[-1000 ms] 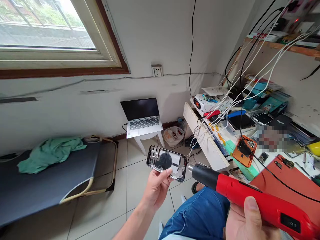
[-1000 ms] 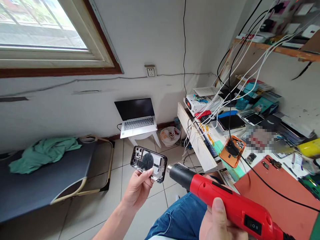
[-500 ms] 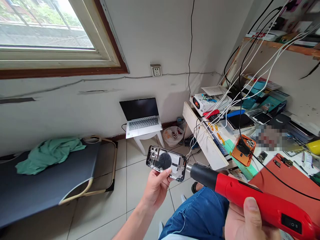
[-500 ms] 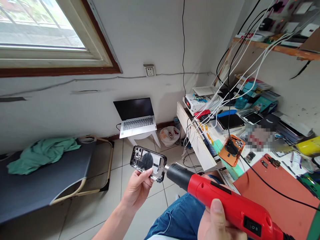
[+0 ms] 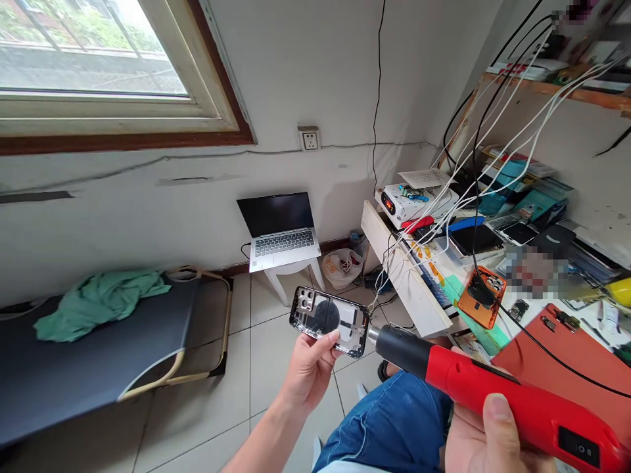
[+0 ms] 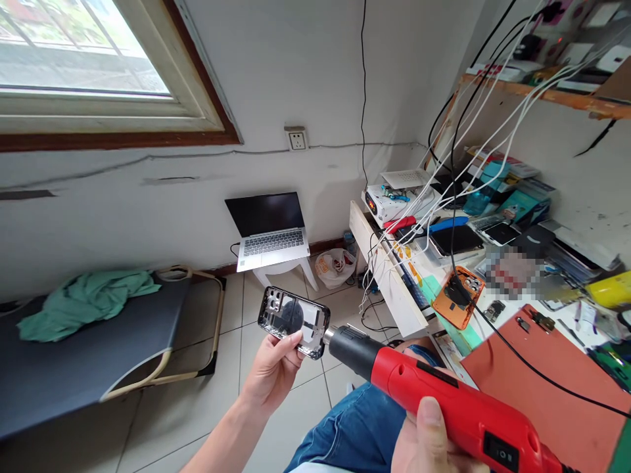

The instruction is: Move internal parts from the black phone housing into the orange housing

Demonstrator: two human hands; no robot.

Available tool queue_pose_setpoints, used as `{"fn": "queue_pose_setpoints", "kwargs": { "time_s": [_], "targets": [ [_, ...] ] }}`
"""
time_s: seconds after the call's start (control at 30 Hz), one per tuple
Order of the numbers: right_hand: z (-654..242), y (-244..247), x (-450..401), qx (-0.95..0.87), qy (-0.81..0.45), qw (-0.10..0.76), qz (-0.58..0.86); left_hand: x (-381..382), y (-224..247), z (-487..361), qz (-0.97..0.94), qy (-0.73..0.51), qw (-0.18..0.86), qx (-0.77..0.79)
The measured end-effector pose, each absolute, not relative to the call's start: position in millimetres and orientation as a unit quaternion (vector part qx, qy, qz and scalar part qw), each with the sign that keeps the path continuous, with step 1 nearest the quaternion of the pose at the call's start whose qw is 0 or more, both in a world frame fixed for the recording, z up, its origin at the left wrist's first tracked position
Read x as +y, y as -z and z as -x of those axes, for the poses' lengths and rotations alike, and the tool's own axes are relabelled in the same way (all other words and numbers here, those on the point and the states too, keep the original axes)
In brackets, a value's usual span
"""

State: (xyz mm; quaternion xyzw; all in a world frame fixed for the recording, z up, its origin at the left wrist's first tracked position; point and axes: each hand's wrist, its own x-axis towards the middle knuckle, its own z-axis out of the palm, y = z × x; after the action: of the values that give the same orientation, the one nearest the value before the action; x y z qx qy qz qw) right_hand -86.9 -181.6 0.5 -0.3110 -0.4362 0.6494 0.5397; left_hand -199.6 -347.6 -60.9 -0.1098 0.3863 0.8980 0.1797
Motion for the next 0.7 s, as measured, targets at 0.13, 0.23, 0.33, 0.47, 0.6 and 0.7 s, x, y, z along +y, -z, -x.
{"fn": "queue_pose_setpoints", "kwargs": {
  "time_s": [0.13,0.23,0.33,0.47,0.6,0.7],
  "targets": [
    [93.0,-3.7,-180.5,-0.444,-0.652,0.543,0.288,-347.6,61.3,198.6,0.108,-0.899,0.182,0.384],
    [93.4,-3.3,-179.4,-0.446,-0.649,0.539,0.298,-347.2,61.3,199.0,0.109,-0.899,0.179,0.384],
    [90.2,-3.0,-178.8,-0.451,-0.639,0.532,0.324,-347.7,61.8,199.6,0.112,-0.898,0.176,0.386],
    [88.6,-3.9,-179.3,-0.457,-0.635,0.531,0.325,-348.4,61.6,198.9,0.112,-0.897,0.177,0.389],
    [92.1,-5.6,-180.8,-0.459,-0.642,0.535,0.301,-348.0,60.0,198.2,0.107,-0.896,0.180,0.391],
    [92.3,-6.4,-182.0,-0.454,-0.640,0.543,0.299,-347.7,60.0,199.1,0.107,-0.897,0.178,0.390]
  ]
}}
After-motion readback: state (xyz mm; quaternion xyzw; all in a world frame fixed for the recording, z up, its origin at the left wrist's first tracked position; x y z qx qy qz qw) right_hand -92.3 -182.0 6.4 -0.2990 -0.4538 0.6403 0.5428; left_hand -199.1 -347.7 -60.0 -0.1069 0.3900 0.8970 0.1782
